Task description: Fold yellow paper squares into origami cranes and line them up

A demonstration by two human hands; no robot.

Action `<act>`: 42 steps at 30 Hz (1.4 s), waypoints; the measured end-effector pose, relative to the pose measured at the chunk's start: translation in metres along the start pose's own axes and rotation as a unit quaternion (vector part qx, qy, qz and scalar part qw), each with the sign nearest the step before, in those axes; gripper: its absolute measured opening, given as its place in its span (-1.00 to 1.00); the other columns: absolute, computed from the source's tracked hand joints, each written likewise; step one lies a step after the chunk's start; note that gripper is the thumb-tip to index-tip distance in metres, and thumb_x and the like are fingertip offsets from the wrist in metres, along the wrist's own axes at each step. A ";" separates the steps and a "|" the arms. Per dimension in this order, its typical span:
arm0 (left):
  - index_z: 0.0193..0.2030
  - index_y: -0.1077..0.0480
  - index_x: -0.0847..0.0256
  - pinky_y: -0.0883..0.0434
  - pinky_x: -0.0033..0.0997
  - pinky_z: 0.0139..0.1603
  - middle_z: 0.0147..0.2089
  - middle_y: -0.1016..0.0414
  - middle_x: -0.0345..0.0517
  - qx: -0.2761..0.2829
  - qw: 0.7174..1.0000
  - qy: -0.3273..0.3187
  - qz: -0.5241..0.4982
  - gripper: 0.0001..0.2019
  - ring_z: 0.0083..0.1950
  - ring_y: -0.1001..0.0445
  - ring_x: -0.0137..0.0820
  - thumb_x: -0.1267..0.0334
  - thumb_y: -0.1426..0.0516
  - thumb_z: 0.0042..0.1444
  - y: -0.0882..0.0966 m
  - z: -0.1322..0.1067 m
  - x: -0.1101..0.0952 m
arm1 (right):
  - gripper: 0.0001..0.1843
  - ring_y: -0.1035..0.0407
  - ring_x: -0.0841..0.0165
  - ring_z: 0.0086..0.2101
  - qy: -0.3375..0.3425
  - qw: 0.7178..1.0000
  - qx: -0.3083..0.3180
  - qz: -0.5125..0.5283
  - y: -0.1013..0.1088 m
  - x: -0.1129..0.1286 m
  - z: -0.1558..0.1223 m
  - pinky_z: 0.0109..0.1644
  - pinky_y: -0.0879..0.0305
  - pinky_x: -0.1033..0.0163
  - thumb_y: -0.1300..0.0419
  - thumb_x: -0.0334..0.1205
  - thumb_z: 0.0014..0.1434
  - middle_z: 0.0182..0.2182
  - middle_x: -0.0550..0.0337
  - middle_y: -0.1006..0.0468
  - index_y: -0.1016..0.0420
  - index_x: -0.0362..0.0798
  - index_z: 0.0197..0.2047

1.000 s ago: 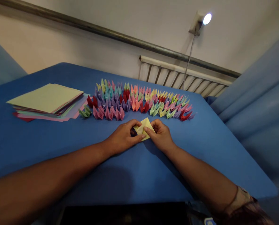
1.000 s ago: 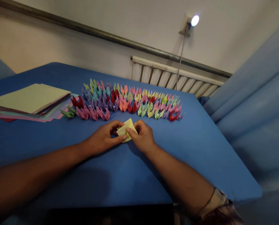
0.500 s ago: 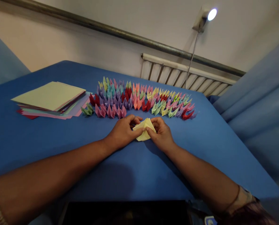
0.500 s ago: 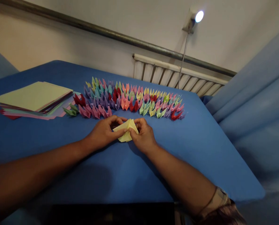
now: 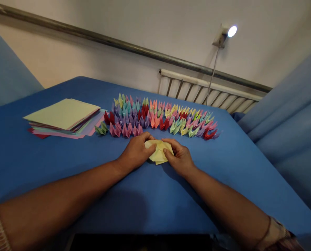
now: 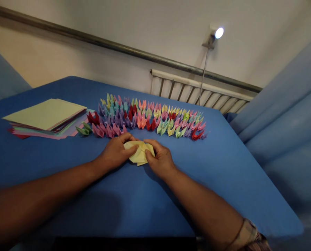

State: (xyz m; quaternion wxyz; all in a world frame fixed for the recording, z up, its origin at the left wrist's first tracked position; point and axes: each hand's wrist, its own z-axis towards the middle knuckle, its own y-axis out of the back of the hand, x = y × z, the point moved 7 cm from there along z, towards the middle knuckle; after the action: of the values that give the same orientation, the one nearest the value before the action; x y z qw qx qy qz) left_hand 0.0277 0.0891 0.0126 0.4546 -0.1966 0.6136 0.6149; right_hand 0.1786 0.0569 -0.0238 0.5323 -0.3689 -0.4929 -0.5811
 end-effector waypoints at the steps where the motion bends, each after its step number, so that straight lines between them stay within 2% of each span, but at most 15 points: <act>1: -0.27 -0.40 0.18 -0.38 -0.38 -0.31 -0.28 -0.54 -0.18 0.004 1.000 -0.004 -0.011 -0.87 -0.30 -0.49 -0.34 0.24 -0.15 0.03 -0.001 0.000 0.000 | -0.63 -0.46 0.30 -0.28 -0.001 1.000 0.006 -0.001 -0.001 0.000 0.000 -0.16 -0.40 0.16 -0.17 -0.25 0.16 -0.22 0.22 -0.58 -0.44 0.13 0.05; 8: -0.31 -0.46 0.18 -0.35 -0.39 -0.35 -0.35 -0.54 -0.17 0.016 1.000 0.009 0.010 -0.86 -0.33 -0.48 -0.32 0.19 -0.13 0.06 0.000 -0.001 0.000 | -0.59 -0.48 0.30 -0.30 -0.022 0.999 0.024 -0.018 -0.003 -0.003 -0.002 -0.21 -0.42 0.18 -0.19 -0.26 0.13 -0.25 0.20 -0.60 -0.41 0.09 0.08; 14: -0.32 -0.44 0.18 -0.36 -0.41 -0.33 -0.30 -0.56 -0.17 0.013 1.000 0.004 0.022 -0.87 -0.29 -0.49 -0.32 0.32 -0.11 -0.03 0.005 -0.001 -0.001 | -0.68 -0.47 0.32 -0.29 -0.047 0.998 0.015 0.036 -0.002 -0.007 0.001 -0.18 -0.41 0.19 -0.20 -0.25 0.08 -0.23 0.21 -0.60 -0.49 0.05 -0.04; 19: -0.34 -0.38 0.20 -0.40 -0.39 -0.30 -0.33 -0.53 -0.20 0.018 0.998 -0.007 -0.054 -0.89 -0.30 -0.49 -0.35 0.35 -0.07 -0.05 0.000 0.000 -0.002 | -0.74 -0.46 0.35 -0.34 -0.064 0.994 0.019 0.081 -0.004 -0.001 0.001 -0.23 -0.38 0.25 -0.22 -0.22 0.06 -0.29 0.24 -0.61 -0.54 0.02 -0.13; 22: -0.32 -0.39 0.20 -0.43 -0.37 -0.25 -0.31 -0.53 -0.19 0.032 0.992 -0.009 -0.119 -0.89 -0.28 -0.50 -0.35 0.34 -0.06 -0.02 -0.004 0.000 -0.002 | -0.75 -0.47 0.34 -0.31 -0.064 0.993 0.009 0.103 -0.002 0.003 0.002 -0.20 -0.38 0.24 -0.24 -0.22 0.05 -0.25 0.22 -0.62 -0.56 0.02 -0.16; 27: -0.32 -0.39 0.20 -0.45 -0.25 -0.06 -0.09 -0.56 -0.09 0.047 0.977 -0.002 -0.210 -0.90 -0.11 -0.53 -0.29 0.27 -0.10 0.02 -0.006 -0.001 -0.002 | -0.78 -0.45 0.35 -0.32 -0.043 0.994 -0.001 0.100 0.005 0.007 0.003 -0.21 -0.36 0.25 -0.24 -0.22 0.06 -0.25 0.23 -0.61 -0.57 0.03 -0.18; 33: -0.25 -0.43 0.19 -0.40 -0.15 0.08 0.03 -0.53 -0.04 0.076 0.970 -0.011 -0.230 -0.85 0.03 -0.50 -0.23 0.26 -0.12 0.03 -0.005 -0.003 -0.008 | -0.81 -0.40 0.38 -0.36 -0.005 0.998 -0.001 0.061 0.009 0.010 0.003 -0.28 -0.30 0.29 -0.20 -0.24 0.11 -0.29 0.23 -0.56 -0.55 0.03 -0.17; 38: -0.28 -0.39 0.21 -0.43 -0.22 0.01 -0.05 -0.56 -0.06 0.049 0.962 0.038 -0.266 -0.83 -0.05 -0.52 -0.27 0.32 -0.19 -0.09 -0.005 -0.001 -0.003 | -0.84 -0.38 0.39 -0.37 -0.004 0.997 0.002 0.080 0.009 0.010 0.002 -0.29 -0.28 0.30 -0.21 -0.23 0.12 -0.31 0.24 -0.53 -0.53 0.03 -0.19; 42: -0.29 -0.37 0.22 -0.43 -0.35 -0.11 -0.07 -0.57 -0.07 0.023 0.937 0.098 -0.334 -0.80 -0.13 -0.53 -0.35 0.29 -0.24 -0.09 -0.007 -0.001 0.004 | -0.85 -0.36 0.40 -0.39 0.007 0.998 -0.005 0.067 0.012 0.012 0.001 -0.31 -0.26 0.30 -0.20 -0.23 0.14 -0.35 0.26 -0.50 -0.51 0.03 -0.19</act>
State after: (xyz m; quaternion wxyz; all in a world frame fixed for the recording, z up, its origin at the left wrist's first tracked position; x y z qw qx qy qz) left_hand 0.0306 0.0884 0.0050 0.5755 -0.4393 0.5681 0.3914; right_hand 0.1880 0.0555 -0.0101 0.5716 -0.4000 -0.4603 -0.5491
